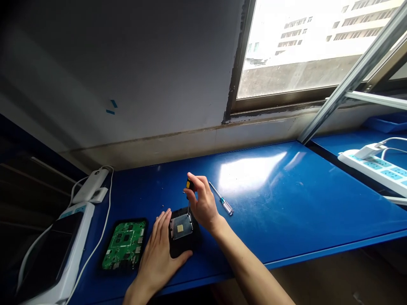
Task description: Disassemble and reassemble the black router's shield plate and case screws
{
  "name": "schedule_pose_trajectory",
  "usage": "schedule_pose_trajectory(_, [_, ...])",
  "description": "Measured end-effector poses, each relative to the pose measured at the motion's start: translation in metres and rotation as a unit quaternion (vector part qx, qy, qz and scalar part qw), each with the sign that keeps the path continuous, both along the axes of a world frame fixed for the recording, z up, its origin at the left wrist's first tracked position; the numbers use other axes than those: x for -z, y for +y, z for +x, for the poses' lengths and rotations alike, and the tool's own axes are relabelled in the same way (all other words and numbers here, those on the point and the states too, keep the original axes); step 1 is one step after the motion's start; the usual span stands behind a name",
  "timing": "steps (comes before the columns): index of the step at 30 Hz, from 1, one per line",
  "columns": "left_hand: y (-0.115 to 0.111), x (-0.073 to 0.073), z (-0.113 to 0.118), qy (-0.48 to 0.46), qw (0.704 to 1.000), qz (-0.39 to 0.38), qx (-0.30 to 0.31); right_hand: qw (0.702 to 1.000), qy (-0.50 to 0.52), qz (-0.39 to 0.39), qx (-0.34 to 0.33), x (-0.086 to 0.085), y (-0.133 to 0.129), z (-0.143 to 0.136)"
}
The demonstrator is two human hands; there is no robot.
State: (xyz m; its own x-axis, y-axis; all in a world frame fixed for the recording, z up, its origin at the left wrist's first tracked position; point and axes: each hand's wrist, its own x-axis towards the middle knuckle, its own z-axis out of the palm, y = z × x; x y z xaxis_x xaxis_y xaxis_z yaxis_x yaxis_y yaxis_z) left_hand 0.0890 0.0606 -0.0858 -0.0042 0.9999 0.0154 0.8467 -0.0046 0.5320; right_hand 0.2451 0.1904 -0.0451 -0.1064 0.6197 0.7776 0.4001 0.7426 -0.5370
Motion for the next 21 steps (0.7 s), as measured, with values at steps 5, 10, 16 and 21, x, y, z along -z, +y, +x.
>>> schedule_pose_trajectory(5, [-0.0003, 0.0031, -0.0014, -0.005, 1.0, 0.006, -0.002, 1.0, -0.012, -0.006, -0.001, 0.0006, -0.0003, 0.0])
schedule_pose_trajectory(10, [-0.0007, 0.0006, -0.0014, -0.012, 1.0, 0.004, -0.001, 1.0, 0.002, -0.015, -0.016, 0.0033, -0.0002, 0.0011])
schedule_pose_trajectory(16, [-0.0012, -0.0004, -0.0027, -0.025, 1.0, 0.003, 0.001, 0.999, 0.007, -0.039, -0.019, 0.0077, -0.0004, 0.0024])
schedule_pose_trajectory(21, [-0.0003, -0.0012, -0.0028, -0.022, 1.0, 0.006, 0.001, 0.999, 0.002, -0.04, -0.022, 0.0083, -0.0003, 0.002])
